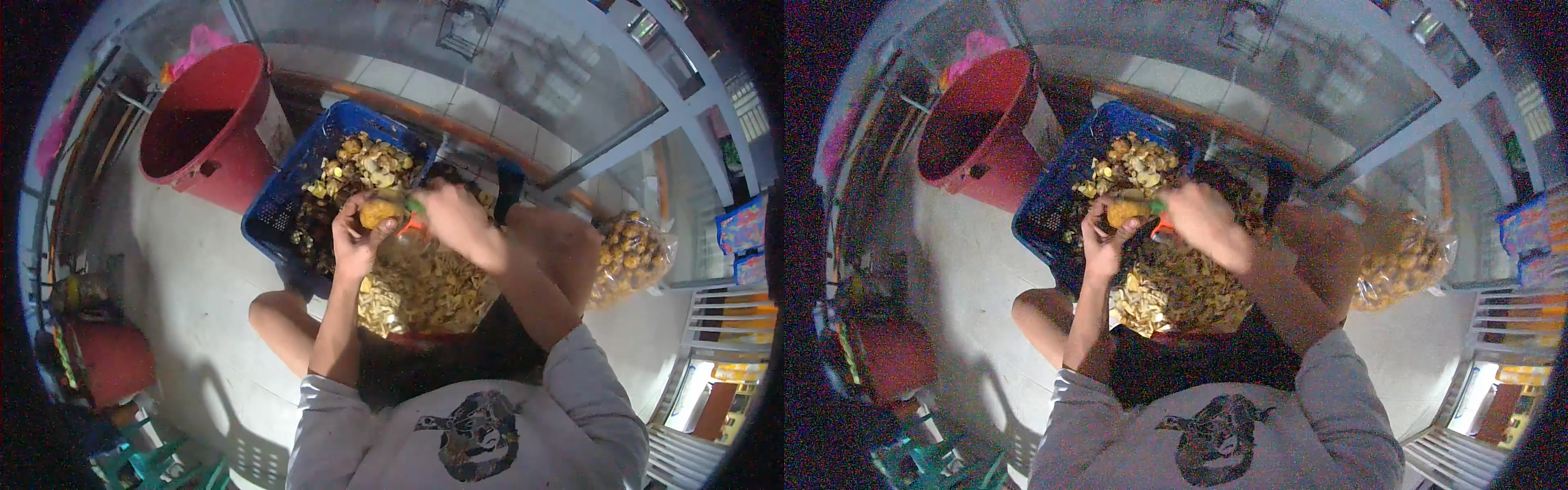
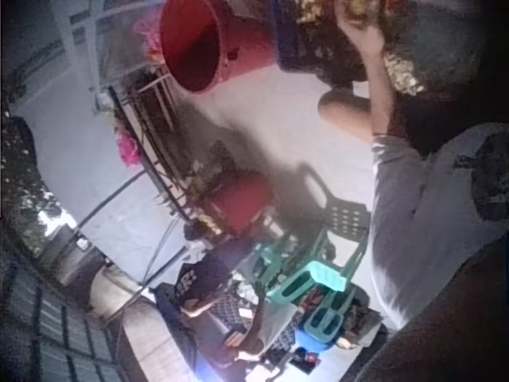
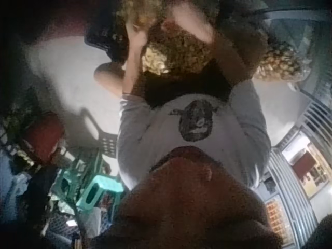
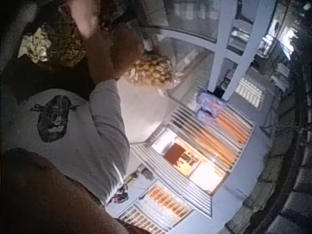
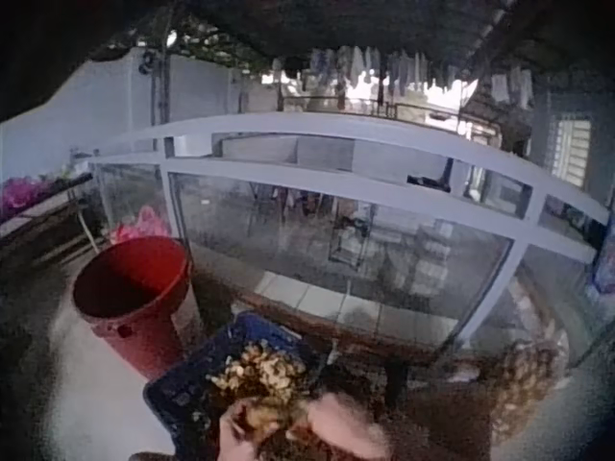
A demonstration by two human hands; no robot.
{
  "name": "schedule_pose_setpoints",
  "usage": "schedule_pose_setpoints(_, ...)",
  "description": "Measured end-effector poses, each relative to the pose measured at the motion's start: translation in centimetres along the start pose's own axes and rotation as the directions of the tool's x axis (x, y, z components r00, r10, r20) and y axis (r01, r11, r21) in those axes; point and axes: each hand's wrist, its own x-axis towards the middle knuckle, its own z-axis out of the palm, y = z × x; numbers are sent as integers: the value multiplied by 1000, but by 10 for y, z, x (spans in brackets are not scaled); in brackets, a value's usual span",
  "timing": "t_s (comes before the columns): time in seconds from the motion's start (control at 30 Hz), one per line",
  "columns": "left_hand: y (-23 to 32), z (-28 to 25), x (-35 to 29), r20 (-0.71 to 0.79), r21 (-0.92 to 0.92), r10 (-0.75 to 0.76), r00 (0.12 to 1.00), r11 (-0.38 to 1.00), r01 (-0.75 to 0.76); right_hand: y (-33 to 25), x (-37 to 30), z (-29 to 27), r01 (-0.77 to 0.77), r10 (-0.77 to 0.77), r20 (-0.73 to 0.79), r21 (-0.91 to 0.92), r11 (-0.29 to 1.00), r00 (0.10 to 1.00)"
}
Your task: The person peels small pieces of produce with a hand peeler while seated on the floor, placing the peeled items and skins into different containers.
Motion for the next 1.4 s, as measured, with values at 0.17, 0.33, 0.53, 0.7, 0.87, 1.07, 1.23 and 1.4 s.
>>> schedule_pose_setpoints(0.17,-14,-4,-4,31,-44,-14,999,999,16,46,12,18,-61,71,-52,177,982,996)
schedule_pose_setpoints(0.33,-8,-7,9,-30,-366,-122,992,925,103,38,5,17,-24,39,-68,217,976,997)
schedule_pose_setpoints(0.53,-3,-7,10,-82,-335,-55,995,942,24,18,-3,6,18,-1,-71,245,969,997)
schedule_pose_setpoints(0.7,-16,-7,11,-110,-323,-81,991,945,42,2,-7,13,-62,67,-17,214,975,998)
schedule_pose_setpoints(0.87,-15,1,10,-161,-276,-52,986,961,6,-6,-5,17,-9,27,-91,192,981,996)
schedule_pose_setpoints(1.07,-13,5,3,-99,-433,-104,990,900,51,13,14,26,-34,42,-29,237,971,999)
schedule_pose_setpoints(1.23,-18,-6,-1,-11,-523,-92,996,849,73,37,13,41,-128,136,-18,229,965,991)
schedule_pose_setpoints(1.4,-15,-4,4,13,-584,-142,990,803,123,50,12,38,-86,106,-53,285,955,993)
